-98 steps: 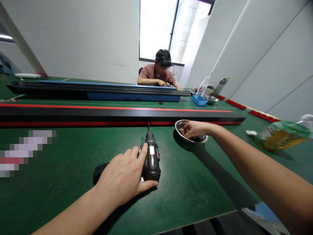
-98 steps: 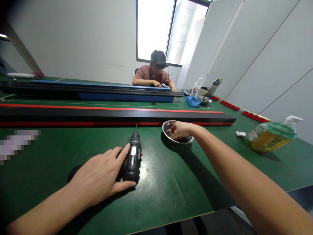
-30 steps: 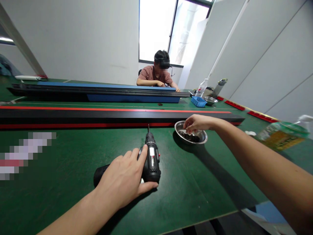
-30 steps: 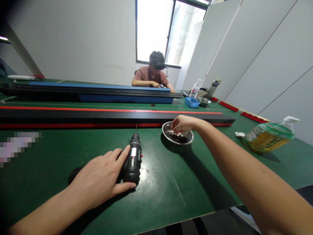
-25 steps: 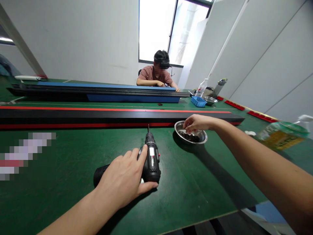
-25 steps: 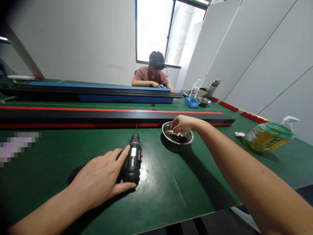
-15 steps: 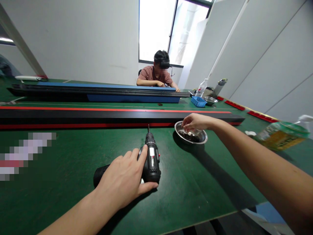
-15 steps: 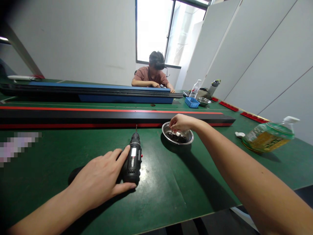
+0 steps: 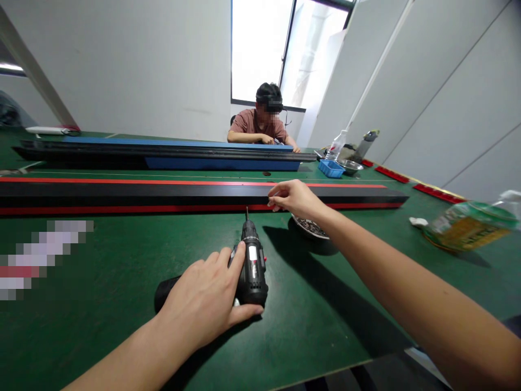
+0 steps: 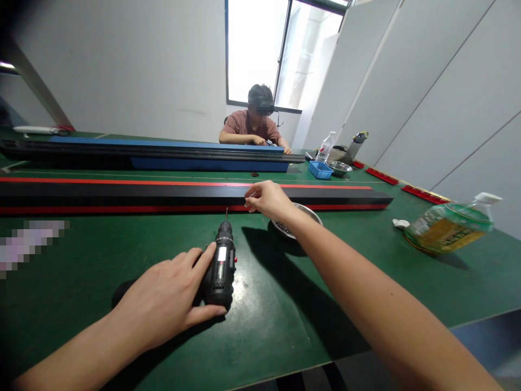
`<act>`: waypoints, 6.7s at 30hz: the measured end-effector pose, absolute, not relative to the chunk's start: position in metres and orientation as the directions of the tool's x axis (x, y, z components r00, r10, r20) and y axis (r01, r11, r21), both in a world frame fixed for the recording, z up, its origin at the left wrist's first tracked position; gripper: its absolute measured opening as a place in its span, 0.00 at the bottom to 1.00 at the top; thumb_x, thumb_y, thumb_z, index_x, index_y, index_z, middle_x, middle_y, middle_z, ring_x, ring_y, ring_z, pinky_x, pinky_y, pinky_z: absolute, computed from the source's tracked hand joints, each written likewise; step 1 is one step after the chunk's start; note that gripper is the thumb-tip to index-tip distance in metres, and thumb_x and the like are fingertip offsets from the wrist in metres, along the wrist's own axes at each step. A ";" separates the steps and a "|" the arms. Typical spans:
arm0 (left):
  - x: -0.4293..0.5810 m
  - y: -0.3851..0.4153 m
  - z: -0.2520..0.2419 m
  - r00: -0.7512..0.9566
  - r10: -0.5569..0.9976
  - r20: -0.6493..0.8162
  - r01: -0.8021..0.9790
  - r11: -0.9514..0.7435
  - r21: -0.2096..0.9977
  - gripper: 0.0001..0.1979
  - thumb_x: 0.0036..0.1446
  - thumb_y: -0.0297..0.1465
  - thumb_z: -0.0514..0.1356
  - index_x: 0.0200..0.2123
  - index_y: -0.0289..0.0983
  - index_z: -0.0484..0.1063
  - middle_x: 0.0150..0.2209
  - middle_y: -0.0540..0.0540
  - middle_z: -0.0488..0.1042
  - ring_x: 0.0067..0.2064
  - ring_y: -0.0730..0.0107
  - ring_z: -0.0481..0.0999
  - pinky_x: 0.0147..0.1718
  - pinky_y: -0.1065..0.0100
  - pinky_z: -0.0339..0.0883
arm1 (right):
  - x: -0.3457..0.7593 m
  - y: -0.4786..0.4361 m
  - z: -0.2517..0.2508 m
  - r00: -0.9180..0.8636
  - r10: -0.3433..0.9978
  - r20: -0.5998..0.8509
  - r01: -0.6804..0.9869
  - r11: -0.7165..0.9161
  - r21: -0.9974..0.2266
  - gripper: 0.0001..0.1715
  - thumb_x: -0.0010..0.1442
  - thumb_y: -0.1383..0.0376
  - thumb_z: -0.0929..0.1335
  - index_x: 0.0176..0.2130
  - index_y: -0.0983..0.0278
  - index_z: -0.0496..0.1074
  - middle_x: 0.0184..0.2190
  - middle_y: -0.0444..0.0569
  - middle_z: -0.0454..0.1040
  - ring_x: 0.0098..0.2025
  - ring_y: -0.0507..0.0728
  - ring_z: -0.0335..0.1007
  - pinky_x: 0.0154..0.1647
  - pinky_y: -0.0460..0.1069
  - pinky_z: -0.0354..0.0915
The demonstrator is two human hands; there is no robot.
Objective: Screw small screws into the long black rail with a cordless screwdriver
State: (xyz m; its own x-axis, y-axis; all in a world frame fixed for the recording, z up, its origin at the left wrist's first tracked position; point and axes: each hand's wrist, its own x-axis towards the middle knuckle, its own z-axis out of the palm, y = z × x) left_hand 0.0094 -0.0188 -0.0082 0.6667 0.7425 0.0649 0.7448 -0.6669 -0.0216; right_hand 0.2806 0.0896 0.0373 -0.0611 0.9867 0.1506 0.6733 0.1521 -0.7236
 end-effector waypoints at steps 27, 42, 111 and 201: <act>0.008 -0.020 -0.004 0.667 0.745 0.010 0.742 -0.666 0.082 0.52 0.56 0.61 0.58 0.73 0.36 0.53 0.54 0.34 0.74 0.51 0.45 0.77 0.50 0.45 0.75 | 0.239 0.135 -0.072 0.101 0.977 0.190 0.231 0.163 -0.959 0.09 0.64 0.73 0.69 0.44 0.67 0.79 0.39 0.53 0.84 0.36 0.55 0.83 0.33 0.45 0.74; 0.008 -0.020 -0.004 0.666 0.745 0.023 0.741 -0.665 0.093 0.51 0.56 0.61 0.59 0.73 0.38 0.53 0.54 0.35 0.75 0.51 0.45 0.77 0.50 0.47 0.74 | 0.242 0.135 -0.078 0.080 0.964 0.253 0.293 0.220 -0.931 0.22 0.56 0.78 0.65 0.47 0.66 0.78 0.41 0.51 0.84 0.35 0.53 0.82 0.40 0.47 0.76; 0.007 -0.022 -0.003 0.670 0.742 0.016 0.738 -0.669 0.089 0.51 0.57 0.61 0.57 0.73 0.35 0.54 0.54 0.35 0.74 0.51 0.43 0.76 0.50 0.43 0.75 | 0.238 0.126 -0.066 0.067 0.969 0.240 0.367 0.200 -0.909 0.18 0.56 0.72 0.66 0.43 0.65 0.82 0.39 0.50 0.84 0.34 0.54 0.80 0.38 0.47 0.75; 0.011 -0.019 -0.003 0.667 0.741 0.074 0.742 -0.670 0.014 0.50 0.57 0.61 0.58 0.72 0.35 0.55 0.49 0.37 0.75 0.46 0.45 0.78 0.42 0.49 0.75 | 0.375 0.083 0.030 0.277 0.938 -0.210 0.928 -0.318 -0.195 0.17 0.65 0.57 0.70 0.38 0.67 0.83 0.30 0.54 0.81 0.27 0.57 0.75 0.31 0.48 0.66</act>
State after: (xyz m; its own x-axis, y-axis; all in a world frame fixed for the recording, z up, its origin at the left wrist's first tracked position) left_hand 0.0108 -0.0190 -0.0030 0.6675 0.7409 0.0745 0.7422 -0.6700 0.0144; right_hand 0.3747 0.0829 0.0304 0.2773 0.9376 -0.2099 0.9277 -0.3181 -0.1953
